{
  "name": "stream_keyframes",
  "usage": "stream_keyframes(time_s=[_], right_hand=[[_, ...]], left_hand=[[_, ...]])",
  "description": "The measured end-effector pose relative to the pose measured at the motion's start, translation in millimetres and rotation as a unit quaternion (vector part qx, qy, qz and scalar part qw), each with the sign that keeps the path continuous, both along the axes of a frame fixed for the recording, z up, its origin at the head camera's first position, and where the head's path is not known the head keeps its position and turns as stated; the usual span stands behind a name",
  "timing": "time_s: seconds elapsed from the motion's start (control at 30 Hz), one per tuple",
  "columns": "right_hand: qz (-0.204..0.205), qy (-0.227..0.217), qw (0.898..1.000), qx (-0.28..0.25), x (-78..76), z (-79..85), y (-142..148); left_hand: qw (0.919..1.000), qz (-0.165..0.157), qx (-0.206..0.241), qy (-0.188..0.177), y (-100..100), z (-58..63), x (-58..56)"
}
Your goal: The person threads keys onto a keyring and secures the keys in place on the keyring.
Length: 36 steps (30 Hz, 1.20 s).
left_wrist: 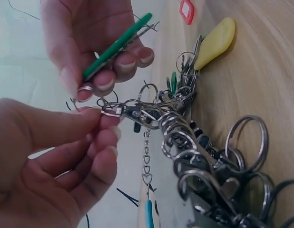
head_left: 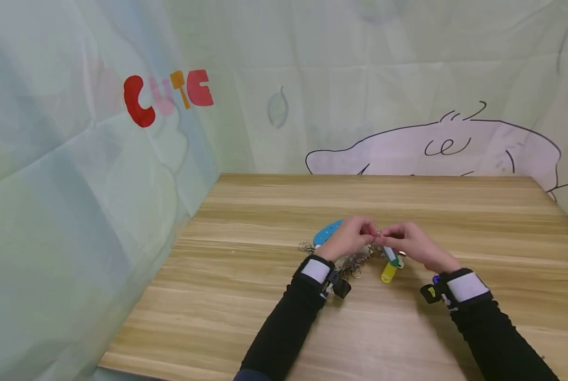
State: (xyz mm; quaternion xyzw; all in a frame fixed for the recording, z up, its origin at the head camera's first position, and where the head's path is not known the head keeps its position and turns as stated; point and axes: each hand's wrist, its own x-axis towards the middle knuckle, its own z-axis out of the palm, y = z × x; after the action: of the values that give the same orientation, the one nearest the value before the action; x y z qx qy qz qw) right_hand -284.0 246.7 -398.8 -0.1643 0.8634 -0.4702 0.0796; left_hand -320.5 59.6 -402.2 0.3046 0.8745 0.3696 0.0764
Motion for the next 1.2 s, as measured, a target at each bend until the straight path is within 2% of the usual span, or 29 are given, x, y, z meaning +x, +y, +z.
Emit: stream_keyframes(time_s=[0.37,0.87,1.2], right_hand=[[0.025,-0.01,1.0,0.011,-0.8,3.4,2.8],[-0.014,-0.005,1.0,-0.001,-2.2,-2.3,-1.8],[-0.006,0.017,1.0,-0.017,-1.6,-2.5,-0.5]], left_hand=[[0.9999,-0.009,0.008,0.008,2.4,-0.1,-0.7],[0.9992,-0.019,0.023,0.025,1.9,-2.6,-0.1],[0.9996,-0.005,0.014,0.024,2.7,-2.4,-1.3]])
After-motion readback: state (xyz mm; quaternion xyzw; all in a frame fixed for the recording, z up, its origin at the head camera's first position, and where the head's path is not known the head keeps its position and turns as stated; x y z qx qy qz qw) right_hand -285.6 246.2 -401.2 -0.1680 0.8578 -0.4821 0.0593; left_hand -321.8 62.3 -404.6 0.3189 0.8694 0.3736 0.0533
